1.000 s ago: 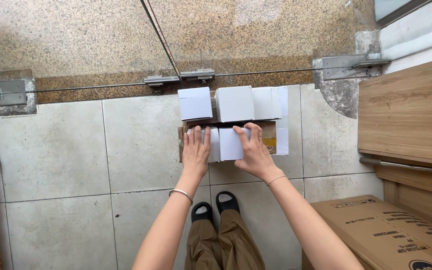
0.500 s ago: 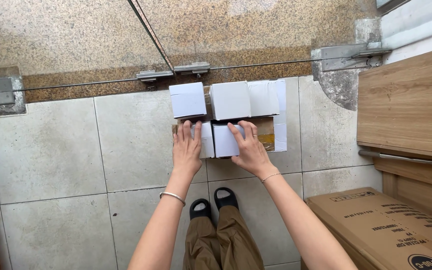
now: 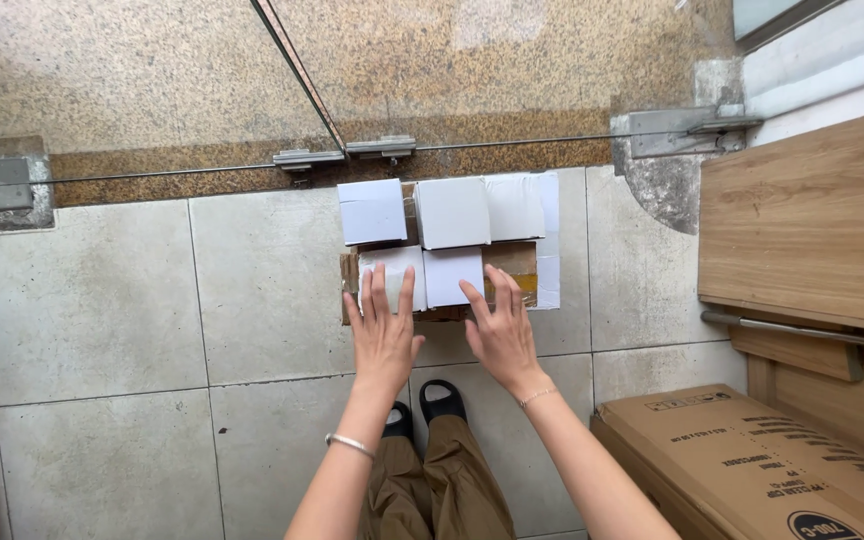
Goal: Organizing small boxes and placing decorative flower-shaped candles onto display shelves.
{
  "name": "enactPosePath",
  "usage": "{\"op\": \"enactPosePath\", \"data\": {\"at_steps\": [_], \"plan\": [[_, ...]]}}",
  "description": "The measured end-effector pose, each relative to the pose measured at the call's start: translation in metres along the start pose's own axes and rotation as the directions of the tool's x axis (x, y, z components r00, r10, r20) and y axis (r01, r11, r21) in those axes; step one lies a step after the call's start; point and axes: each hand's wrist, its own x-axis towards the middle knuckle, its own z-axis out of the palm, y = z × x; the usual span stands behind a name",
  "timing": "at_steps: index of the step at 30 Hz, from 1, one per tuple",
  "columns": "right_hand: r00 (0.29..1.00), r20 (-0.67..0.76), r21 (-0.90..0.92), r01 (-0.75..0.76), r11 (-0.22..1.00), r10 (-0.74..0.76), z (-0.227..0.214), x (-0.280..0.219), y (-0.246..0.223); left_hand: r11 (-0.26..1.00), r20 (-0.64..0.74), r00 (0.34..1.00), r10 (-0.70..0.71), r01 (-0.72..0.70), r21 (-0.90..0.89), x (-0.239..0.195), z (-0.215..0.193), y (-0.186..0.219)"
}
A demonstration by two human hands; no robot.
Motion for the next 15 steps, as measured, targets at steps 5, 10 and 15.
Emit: {"op": "enactPosePath", "data": {"at_steps": [5, 10, 15], "plan": [[0.981, 0.157, 0.227, -0.149, 0.963, 0.115, -0.058, -0.038, -0.026, 0.974, -0.166, 0.986, -0.020, -0.019, -0.226, -0.074, -0.027, 0.030], [0.964, 0.263, 0.330, -0.115, 0.937, 0.026, -0.121, -0.051, -0.063, 0.910, -0.241, 0.960, -0.142, 0.031, -0.414, -0.138, -0.071, 0.060], [0.908, 0.416, 0.492, -0.276, 0.826, 0.056, -0.173, -0.043, -0.113, 0.729, 0.019, 0.962, -0.271, 0.219, -0.649, -0.192, -0.138, 0.067]]}}
